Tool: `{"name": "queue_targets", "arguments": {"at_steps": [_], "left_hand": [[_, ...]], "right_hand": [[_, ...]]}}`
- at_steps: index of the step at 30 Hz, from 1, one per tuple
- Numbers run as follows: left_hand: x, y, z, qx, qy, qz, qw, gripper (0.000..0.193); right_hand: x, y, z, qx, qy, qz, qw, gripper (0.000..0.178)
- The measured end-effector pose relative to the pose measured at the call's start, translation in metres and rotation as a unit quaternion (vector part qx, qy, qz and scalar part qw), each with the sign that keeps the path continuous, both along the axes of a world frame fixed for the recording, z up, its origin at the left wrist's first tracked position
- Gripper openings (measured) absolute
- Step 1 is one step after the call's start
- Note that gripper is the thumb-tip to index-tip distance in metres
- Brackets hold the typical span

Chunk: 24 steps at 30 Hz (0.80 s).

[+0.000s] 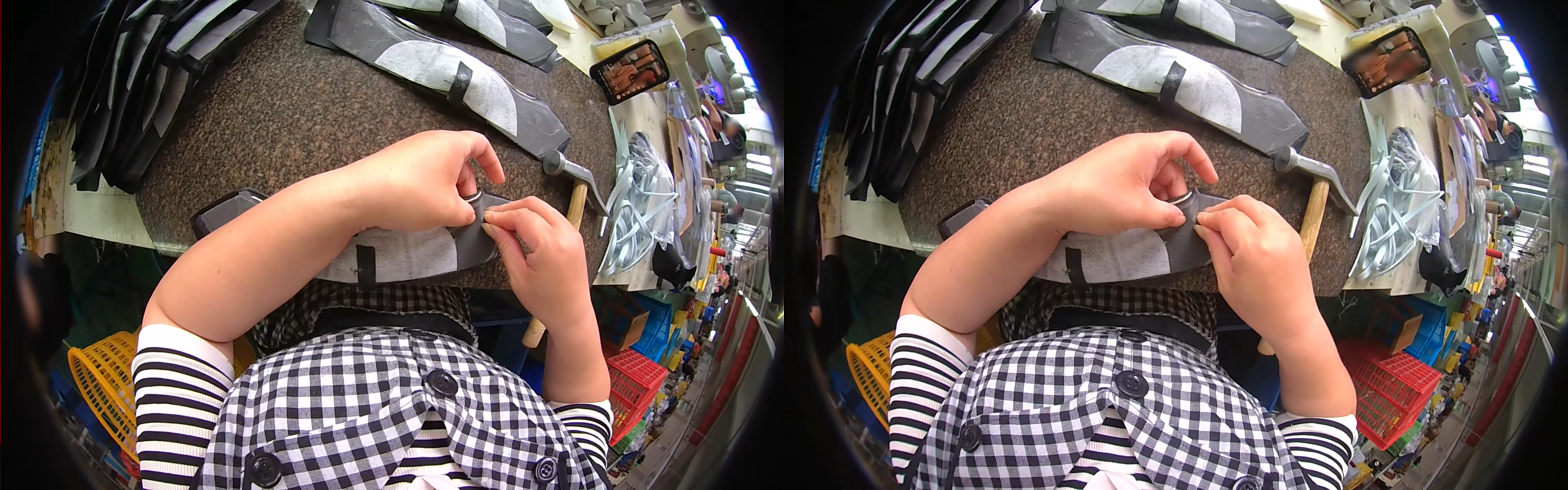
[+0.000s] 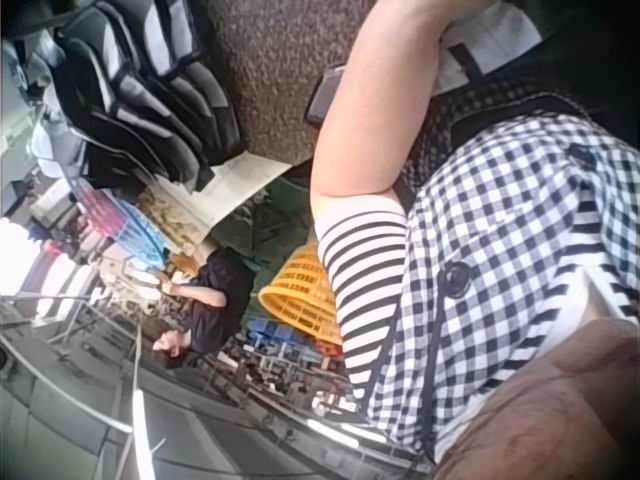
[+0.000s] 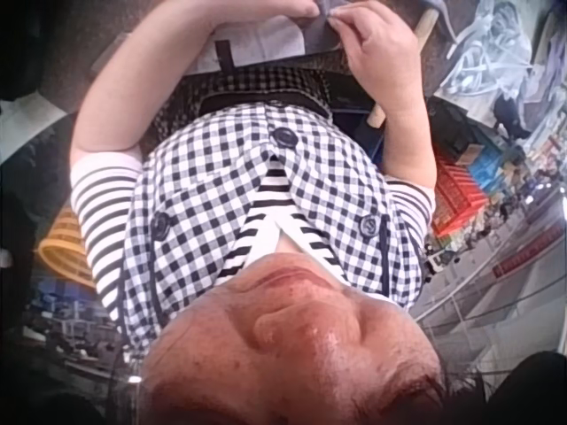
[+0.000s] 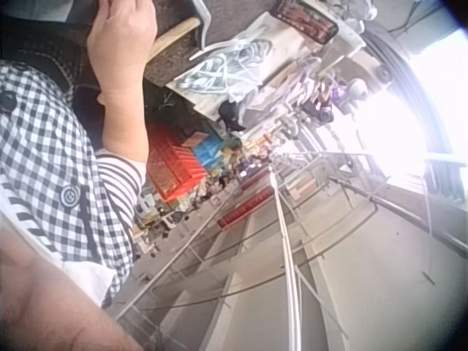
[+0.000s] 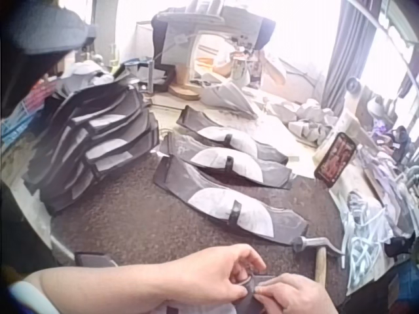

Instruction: Using a hammer to flatten and join synthetic upper shoe components on a workstation.

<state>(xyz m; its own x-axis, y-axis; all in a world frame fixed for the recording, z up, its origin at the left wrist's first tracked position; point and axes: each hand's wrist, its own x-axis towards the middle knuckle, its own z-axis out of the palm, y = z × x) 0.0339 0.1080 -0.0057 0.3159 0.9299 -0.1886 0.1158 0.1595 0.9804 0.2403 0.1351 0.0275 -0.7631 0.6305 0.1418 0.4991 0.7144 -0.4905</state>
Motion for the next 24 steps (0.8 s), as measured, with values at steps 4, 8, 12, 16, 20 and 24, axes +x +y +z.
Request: {"name": "queue_targets", "arguments": {"at_steps": [4, 8, 12, 16, 20, 24], "left_hand": [[0.002, 0.002, 0.000, 0.008, 0.026, -0.001, 1.000, 0.041], [0.001, -0.002, 0.001, 0.010, 0.037, 0.003, 0.999, 0.038], [0.001, -0.001, 0.003, 0.007, 0.035, -0.004, 0.999, 0.036], [0.001, -0.004, -0.005, 0.032, 0.020, 0.007, 0.999, 0.036], [0.002, 0.000, -0.002, 0.008, 0.015, 0.005, 1.000, 0.036], [0.001, -0.001, -0.002, 0.002, 0.014, 0.001, 1.000, 0.038]], "right_hand": [[-0.004, 0.002, 0.002, 0.049, -0.047, 0.057, 0.996, 0.009], [-0.013, -0.005, 0.001, 0.094, -0.084, 0.054, 0.991, 0.013], [-0.018, -0.012, -0.006, 0.135, -0.095, 0.023, 0.986, 0.015], [-0.016, -0.006, -0.010, 0.111, -0.051, 0.014, 0.992, 0.016], [-0.009, 0.002, -0.012, 0.088, -0.004, -0.011, 0.996, 0.014], [-0.003, 0.007, -0.016, 0.028, 0.029, -0.032, 0.999, 0.015]]}}
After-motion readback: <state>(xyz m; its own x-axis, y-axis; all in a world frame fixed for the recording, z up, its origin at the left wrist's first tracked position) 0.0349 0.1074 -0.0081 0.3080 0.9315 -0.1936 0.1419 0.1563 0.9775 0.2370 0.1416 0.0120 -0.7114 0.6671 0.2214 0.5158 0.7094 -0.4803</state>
